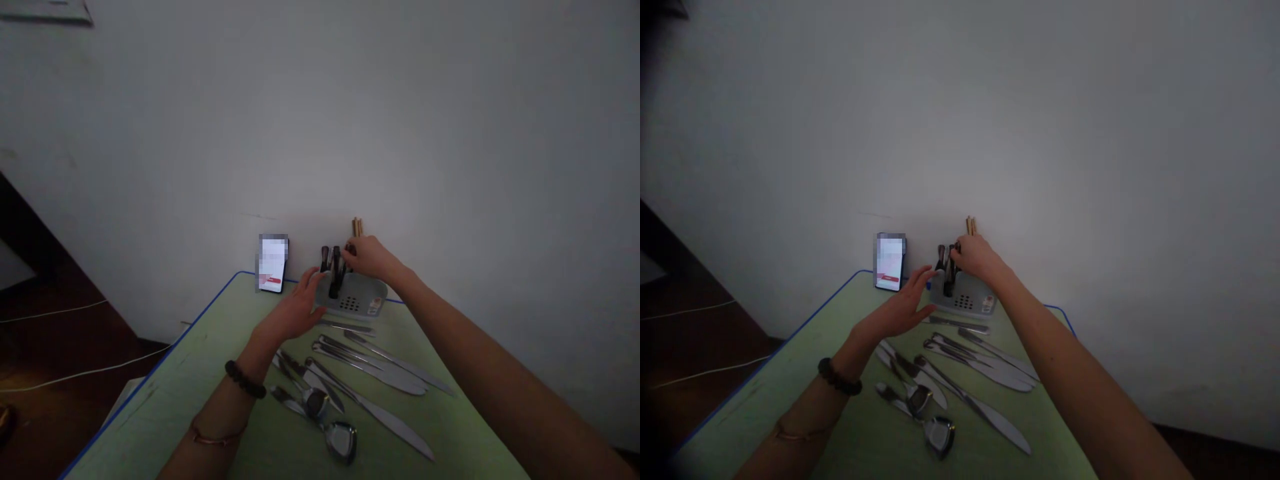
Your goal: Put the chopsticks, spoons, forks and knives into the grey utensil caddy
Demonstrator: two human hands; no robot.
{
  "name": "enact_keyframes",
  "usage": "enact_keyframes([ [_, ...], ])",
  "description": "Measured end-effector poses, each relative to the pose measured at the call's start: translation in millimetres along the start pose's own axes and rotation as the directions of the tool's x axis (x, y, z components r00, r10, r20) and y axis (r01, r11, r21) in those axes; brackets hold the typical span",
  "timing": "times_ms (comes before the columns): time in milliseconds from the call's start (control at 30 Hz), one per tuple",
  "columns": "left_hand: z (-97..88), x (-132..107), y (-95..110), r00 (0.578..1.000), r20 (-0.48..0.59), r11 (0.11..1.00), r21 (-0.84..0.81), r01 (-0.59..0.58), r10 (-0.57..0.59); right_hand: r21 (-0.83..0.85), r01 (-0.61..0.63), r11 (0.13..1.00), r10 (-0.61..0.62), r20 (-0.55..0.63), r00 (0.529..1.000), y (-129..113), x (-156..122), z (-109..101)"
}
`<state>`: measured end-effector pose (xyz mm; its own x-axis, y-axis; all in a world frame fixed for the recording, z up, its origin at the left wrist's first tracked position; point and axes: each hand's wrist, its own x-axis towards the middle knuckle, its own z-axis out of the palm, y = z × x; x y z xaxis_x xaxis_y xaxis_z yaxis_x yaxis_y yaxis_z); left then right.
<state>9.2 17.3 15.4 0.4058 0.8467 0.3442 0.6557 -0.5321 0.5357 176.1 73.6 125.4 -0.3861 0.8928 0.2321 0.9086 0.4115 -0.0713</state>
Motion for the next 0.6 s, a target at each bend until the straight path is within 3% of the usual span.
enact_keyframes([
  [167, 2.9, 1, 0, 0.999, 0.037, 0.998, -0.055, -0.009, 0.011, 0.004, 0.000, 1.000, 0.000, 0.015, 1.000, 1, 10, 0],
  [333, 0.1, 3, -1, 0.999, 0.041, 0.999, -0.046, 0.000, 0.002, 0.038, -0.015, 0.999, 0.016, -0.045, 0.999, 3, -1, -19],
  [433, -0.7, 5, 1, 0.999, -0.052, 1.000, -0.022, 0.003, -0.004, 0.239, -0.021, 0.971, 0.071, -0.201, 0.977, 4, -28, -30],
  [533, -1.3, 8, 6, 0.993, -0.117, 1.000, -0.017, -0.011, 0.009, 0.447, 0.001, 0.894, 0.174, -0.351, 0.920, 3, -57, -32],
  [600, -2.4, 11, 9, 0.988, -0.156, 0.999, -0.022, -0.025, 0.022, 0.535, 0.021, 0.845, 0.224, -0.390, 0.893, 0, -71, -29],
])
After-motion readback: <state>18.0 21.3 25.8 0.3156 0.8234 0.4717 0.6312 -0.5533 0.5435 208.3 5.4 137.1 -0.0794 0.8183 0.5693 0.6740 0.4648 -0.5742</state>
